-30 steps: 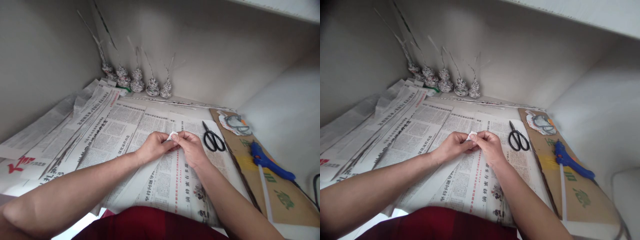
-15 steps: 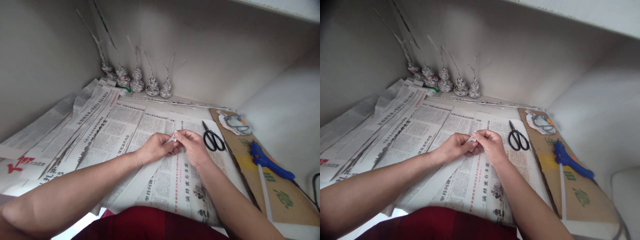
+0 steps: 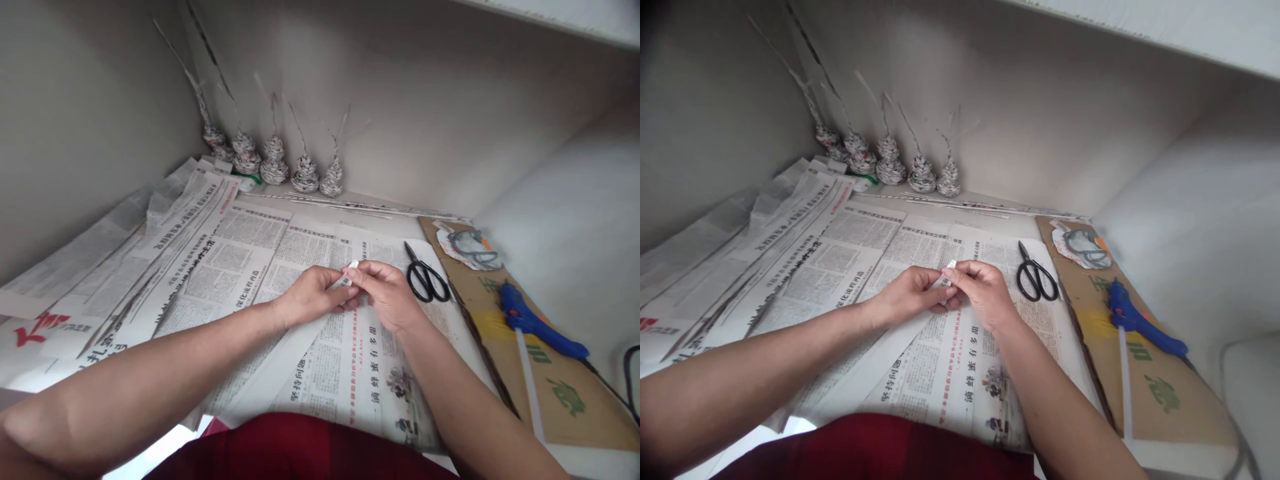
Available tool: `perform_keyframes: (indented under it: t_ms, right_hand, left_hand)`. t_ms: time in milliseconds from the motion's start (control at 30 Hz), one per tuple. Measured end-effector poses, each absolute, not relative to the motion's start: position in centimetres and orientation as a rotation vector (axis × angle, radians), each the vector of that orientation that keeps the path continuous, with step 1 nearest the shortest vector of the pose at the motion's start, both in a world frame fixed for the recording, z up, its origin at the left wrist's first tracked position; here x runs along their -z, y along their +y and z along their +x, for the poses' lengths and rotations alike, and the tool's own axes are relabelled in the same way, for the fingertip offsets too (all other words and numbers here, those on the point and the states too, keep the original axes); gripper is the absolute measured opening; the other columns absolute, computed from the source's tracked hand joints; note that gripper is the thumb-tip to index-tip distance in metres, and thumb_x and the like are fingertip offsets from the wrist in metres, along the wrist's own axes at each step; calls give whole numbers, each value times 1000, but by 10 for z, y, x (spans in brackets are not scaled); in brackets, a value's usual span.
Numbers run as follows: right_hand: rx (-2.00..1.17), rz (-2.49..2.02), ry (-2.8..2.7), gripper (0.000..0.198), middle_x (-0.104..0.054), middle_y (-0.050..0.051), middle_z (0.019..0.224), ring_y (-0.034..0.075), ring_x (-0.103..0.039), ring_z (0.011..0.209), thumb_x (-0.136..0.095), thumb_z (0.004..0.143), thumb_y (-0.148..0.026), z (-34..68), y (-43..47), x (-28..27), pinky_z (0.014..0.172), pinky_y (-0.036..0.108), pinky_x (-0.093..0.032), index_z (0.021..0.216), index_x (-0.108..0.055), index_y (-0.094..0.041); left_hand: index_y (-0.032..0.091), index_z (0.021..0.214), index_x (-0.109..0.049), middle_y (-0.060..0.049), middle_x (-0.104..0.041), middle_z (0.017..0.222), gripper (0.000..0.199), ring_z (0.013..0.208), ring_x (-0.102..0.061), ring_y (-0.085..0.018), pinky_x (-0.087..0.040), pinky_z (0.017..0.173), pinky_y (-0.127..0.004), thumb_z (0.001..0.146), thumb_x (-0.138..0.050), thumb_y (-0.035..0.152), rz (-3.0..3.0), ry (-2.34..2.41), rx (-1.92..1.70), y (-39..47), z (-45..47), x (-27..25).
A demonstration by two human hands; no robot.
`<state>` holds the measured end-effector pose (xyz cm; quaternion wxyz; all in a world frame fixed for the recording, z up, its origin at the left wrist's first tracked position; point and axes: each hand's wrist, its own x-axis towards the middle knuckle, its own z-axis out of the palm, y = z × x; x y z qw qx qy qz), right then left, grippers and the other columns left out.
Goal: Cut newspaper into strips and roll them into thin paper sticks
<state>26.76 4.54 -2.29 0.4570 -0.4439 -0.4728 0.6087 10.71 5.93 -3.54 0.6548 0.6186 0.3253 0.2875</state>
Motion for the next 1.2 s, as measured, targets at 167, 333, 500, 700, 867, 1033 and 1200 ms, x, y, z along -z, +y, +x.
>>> perform_keyframes:
  t_ms: [167,333,500,700,867,1033,1200]
  right_hand:
    - [-1491,-1117,-1121,22,-60,-3,54,13,-57,43,-76,73,-31,265,45,27,42,25,-45,69,-59,-18]
    - [-1508,-1061,-1131,21,-58,-5,52,11,-53,38,-75,74,-30,266,45,27,38,23,-42,71,-58,-19]
    - [-1545,-1037,-1225,14,-59,-4,56,10,-54,43,-71,79,-30,268,45,24,43,23,-45,83,-66,-17]
    - [-1502,-1047,-1161,19,-61,-4,57,11,-54,38,-73,77,-30,268,46,29,37,24,-44,71,-59,-18]
    - [-1551,-996,-1148,25,-60,-5,57,12,-54,37,-73,77,-30,268,45,29,36,25,-43,67,-52,-20]
    - [-1583,-1028,-1226,16,-58,-4,54,11,-54,40,-70,80,-32,269,45,24,41,25,-45,79,-61,-19]
    - [-1547,-1037,-1189,20,-58,-5,52,13,-53,36,-72,78,-34,269,44,26,37,27,-46,72,-59,-19]
  left_hand:
    - [9,85,-69,-11,-72,86,29,81,-67,-17,-55,75,-32,87,-56,35,1450,743,-627,59,107,35]
    - [9,87,-69,-11,-71,87,30,84,-67,-18,-55,77,-33,89,-53,35,1407,721,-588,57,107,31]
    - [9,89,-68,-11,-70,89,30,87,-66,-17,-55,78,-33,90,-52,35,1363,693,-577,59,107,33]
    - [10,87,-68,-10,-71,89,29,87,-66,-18,-55,78,-34,88,-55,36,1408,678,-568,58,107,38]
    - [10,88,-68,-11,-70,90,30,87,-67,-18,-55,79,-35,90,-52,35,1372,701,-532,58,108,34]
    - [11,89,-67,-11,-70,90,30,87,-66,-17,-55,79,-34,91,-50,36,1346,691,-517,59,107,34]
    - [11,85,-67,-9,-69,86,29,85,-66,-17,-56,77,-35,87,-56,37,1378,690,-527,57,107,33]
